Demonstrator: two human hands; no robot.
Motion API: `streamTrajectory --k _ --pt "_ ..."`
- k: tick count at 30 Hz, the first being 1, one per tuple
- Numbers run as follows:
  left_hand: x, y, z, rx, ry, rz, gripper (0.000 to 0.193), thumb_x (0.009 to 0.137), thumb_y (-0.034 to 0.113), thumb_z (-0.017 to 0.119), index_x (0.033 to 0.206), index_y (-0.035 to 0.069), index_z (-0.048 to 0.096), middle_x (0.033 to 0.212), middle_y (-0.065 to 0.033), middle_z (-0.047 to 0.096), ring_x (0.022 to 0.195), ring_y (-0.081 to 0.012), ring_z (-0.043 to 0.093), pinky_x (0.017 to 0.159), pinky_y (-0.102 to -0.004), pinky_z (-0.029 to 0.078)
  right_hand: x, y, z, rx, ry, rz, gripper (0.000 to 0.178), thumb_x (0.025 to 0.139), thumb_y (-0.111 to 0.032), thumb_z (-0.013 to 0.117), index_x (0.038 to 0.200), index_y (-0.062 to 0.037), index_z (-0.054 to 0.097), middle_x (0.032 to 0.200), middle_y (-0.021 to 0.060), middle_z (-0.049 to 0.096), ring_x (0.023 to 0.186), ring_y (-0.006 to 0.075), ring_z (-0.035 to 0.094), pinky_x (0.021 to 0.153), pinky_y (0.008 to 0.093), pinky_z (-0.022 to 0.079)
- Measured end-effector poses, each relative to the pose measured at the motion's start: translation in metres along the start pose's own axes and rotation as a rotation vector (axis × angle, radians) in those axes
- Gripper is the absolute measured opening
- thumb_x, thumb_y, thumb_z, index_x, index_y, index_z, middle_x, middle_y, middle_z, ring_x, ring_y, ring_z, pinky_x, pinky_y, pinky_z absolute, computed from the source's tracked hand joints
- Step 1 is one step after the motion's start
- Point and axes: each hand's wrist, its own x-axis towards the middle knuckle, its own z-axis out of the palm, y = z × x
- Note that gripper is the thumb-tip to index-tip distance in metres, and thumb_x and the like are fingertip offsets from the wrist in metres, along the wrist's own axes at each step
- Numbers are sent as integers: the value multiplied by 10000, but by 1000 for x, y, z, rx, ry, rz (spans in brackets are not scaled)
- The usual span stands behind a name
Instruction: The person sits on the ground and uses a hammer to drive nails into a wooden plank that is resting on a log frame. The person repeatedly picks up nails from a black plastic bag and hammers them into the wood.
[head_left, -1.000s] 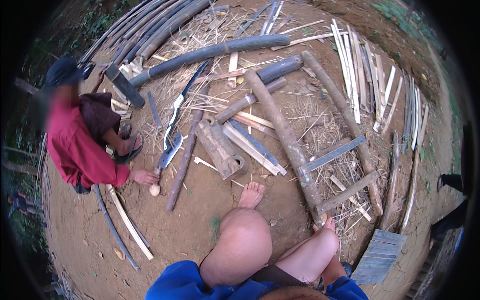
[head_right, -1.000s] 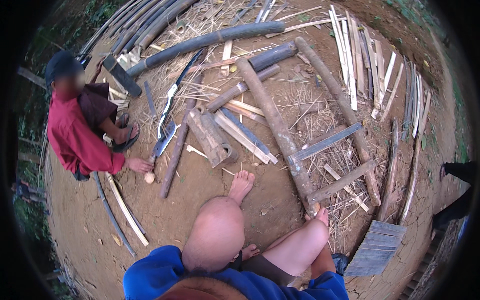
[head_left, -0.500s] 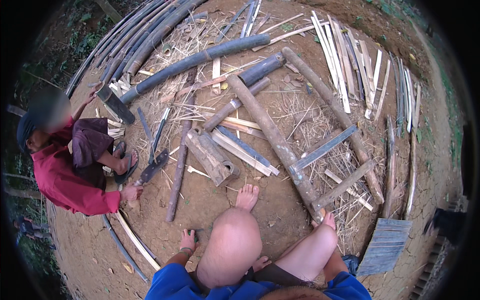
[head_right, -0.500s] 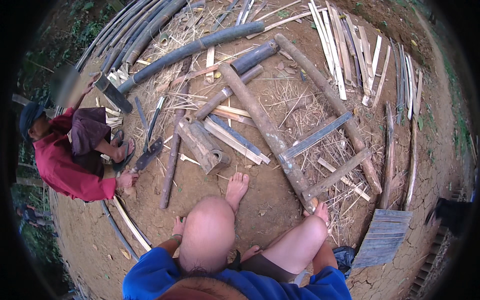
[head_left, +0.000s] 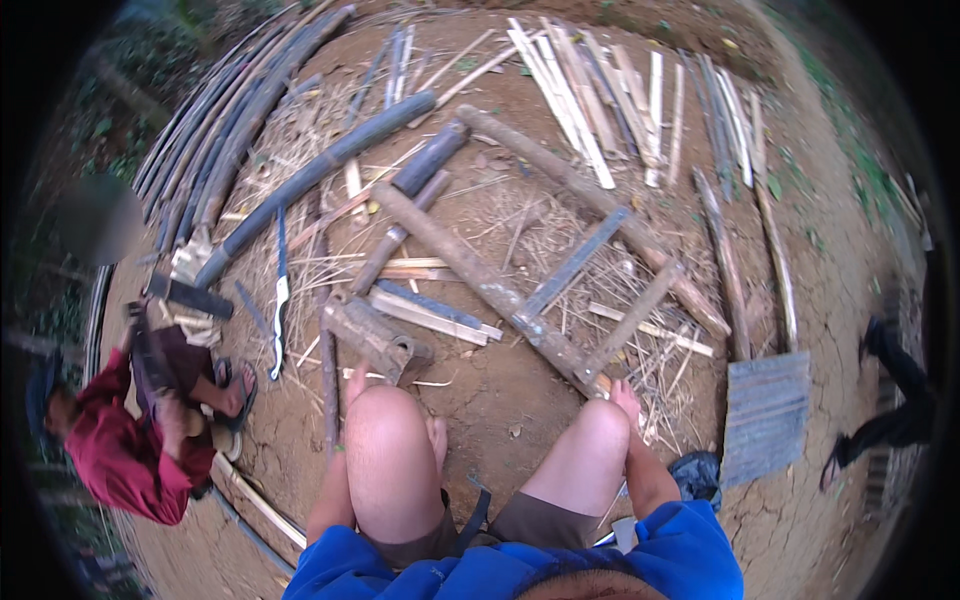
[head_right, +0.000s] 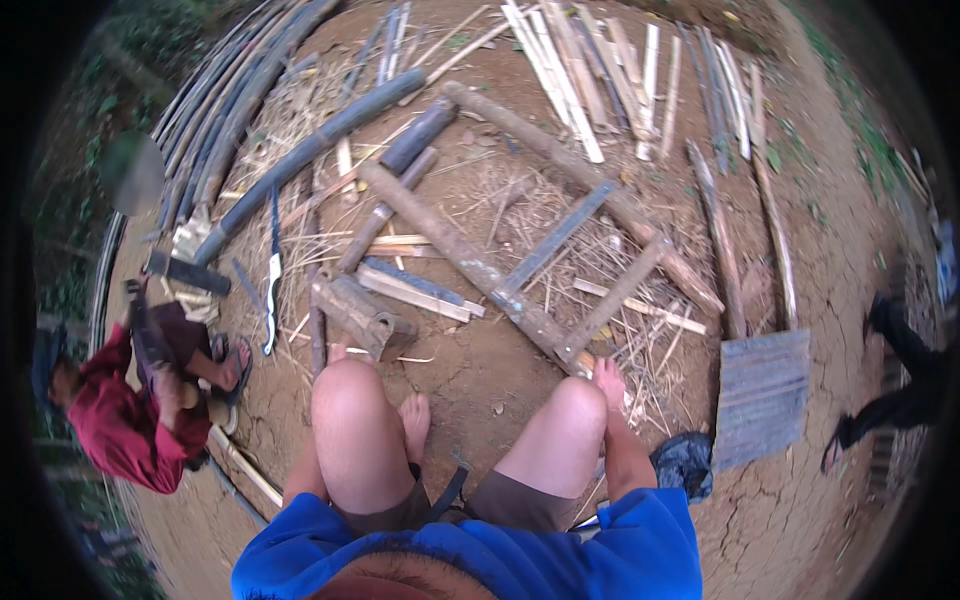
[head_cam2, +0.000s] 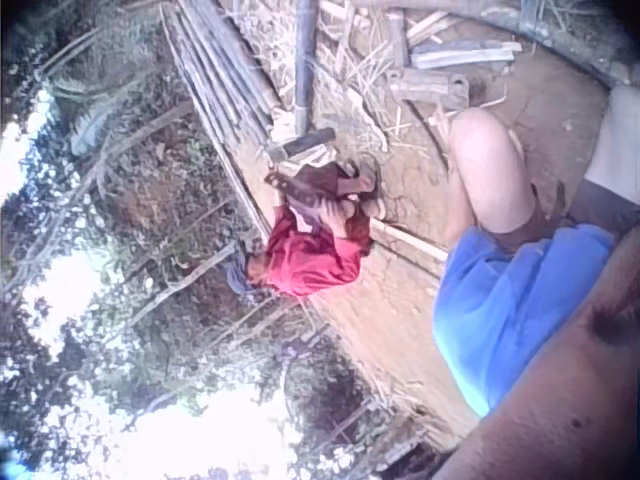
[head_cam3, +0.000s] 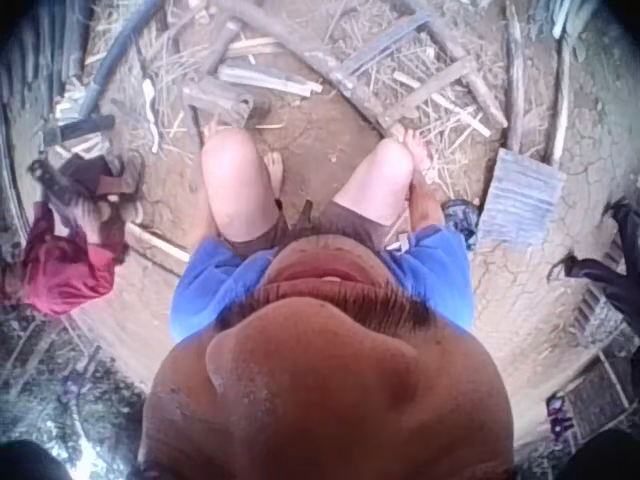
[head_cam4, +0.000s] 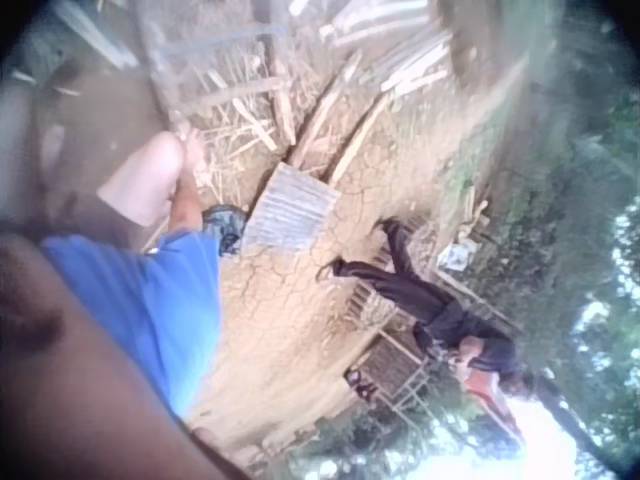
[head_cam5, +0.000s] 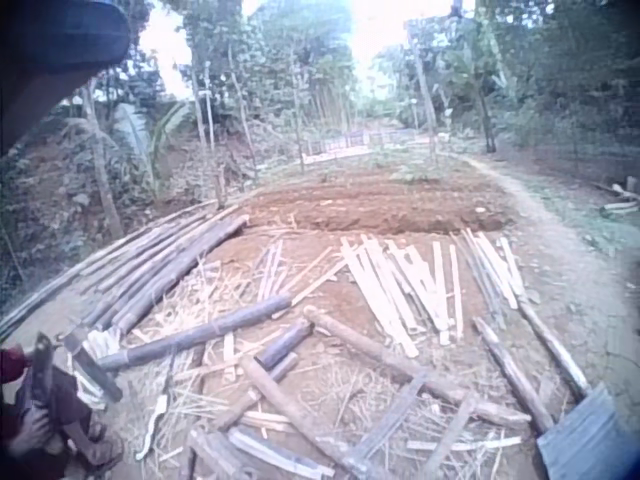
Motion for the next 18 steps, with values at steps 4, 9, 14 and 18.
streamTrajectory --k 4,9,14,18 --pt "123 140 -126 -253 298 443 531 909 141 685 1395 -31 556 1386 -223 601 1332 -334 540 1143 -420 382 0 2 -18 43 12 -24 426 847 -332 687 1127 -67 507 1096 196 573 1054 422 625 840 526 544" --pt "110 301 -332 -586 714 1416 539 976 263 583 1428 -24 525 1425 -206 577 1349 -334 530 1136 -419 391 12 -25 -34 157 -235 20 488 883 -303 650 1259 -46 474 1240 270 550 1158 490 570 973 535 496" --pt "96 355 -318 -455 351 2193 532 958 262 602 1408 -16 537 1413 -209 579 1343 -346 531 1135 -433 392 4 53 -5 326 -377 294 900 861 -560 663 1544 -86 317 1595 288 309 1458 459 335 1208 440 313" --pt "82 372 -265 -182 -87 2267 527 944 261 616 1392 -9 547 1403 -211 581 1337 -355 532 1134 -444 393 33 -2 -23 365 -505 407 795 963 -582 504 1554 -78 336 1599 240 337 1489 399 311 1229 427 277"
